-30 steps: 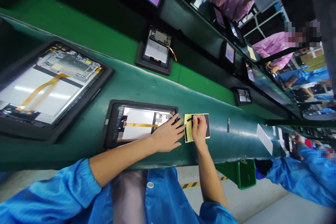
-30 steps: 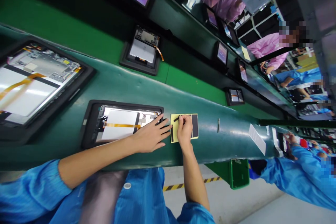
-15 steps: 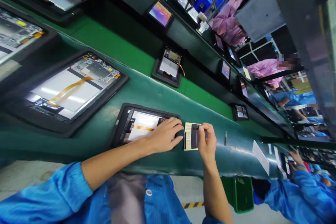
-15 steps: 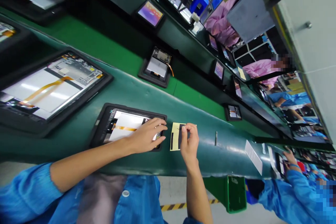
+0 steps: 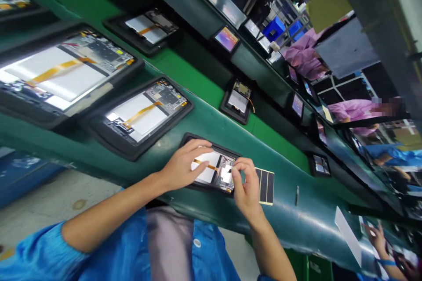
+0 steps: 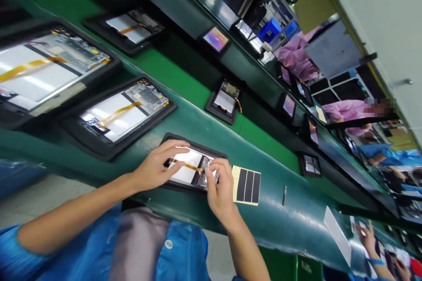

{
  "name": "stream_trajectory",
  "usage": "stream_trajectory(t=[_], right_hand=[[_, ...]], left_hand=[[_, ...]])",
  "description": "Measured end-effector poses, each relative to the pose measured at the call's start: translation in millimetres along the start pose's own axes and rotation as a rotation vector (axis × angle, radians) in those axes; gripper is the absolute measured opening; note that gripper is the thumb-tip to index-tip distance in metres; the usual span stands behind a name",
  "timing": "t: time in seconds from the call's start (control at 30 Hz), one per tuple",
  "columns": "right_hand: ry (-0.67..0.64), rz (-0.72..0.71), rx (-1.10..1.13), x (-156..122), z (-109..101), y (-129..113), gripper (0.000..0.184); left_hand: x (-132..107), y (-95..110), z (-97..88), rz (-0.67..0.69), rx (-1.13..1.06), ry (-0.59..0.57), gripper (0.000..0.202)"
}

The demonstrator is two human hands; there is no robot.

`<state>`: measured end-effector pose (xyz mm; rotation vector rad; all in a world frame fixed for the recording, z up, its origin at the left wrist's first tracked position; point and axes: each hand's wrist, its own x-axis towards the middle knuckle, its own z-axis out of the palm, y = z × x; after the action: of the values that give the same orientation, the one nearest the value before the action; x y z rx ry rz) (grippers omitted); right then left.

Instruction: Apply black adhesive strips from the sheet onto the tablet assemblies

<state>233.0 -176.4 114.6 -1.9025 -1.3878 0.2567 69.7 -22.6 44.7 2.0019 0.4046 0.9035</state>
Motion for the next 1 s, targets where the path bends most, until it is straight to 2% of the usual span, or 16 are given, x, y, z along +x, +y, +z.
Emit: stream_trajectory(t=[0.1, 0.17, 0.27, 0.37, 0.57, 1.0], right_hand=[[-0.132, -0.042, 0.055, -2.9, 30.2, -7.6, 0.014], [-0.224, -0.068, 0.075, -6.2, 50.8, -10.5, 0.012], [-0.299, -0.087, 0.044, -8.6, 76.8, -9.9, 0.013], [-0.265, -0.071, -0.019, -5.1, 93.6, -3.7, 0.016], [-0.104, -0.001, -0.065, 8.4, 106.9, 7.4, 0.024], [0.000, 0.078, -0.080, 15.6, 113.1, 13.0, 0.027]], left_hand=[[-18.0, -12.6, -30.6, -0.067, 0.108, 0.170, 0.020], [-30.7, -18.9, -42.4, -0.108, 0.167, 0.243, 0.019], [-48.1, -24.9, -45.1, -0.095, 0.211, 0.309, 0.019], [-59.4, -27.3, -37.9, -0.043, 0.249, 0.299, 0.020], [-62.9, -27.4, -31.5, 0.010, 0.315, 0.290, 0.017], [-62.1, -26.5, -33.3, 0.005, 0.315, 0.245, 0.017]])
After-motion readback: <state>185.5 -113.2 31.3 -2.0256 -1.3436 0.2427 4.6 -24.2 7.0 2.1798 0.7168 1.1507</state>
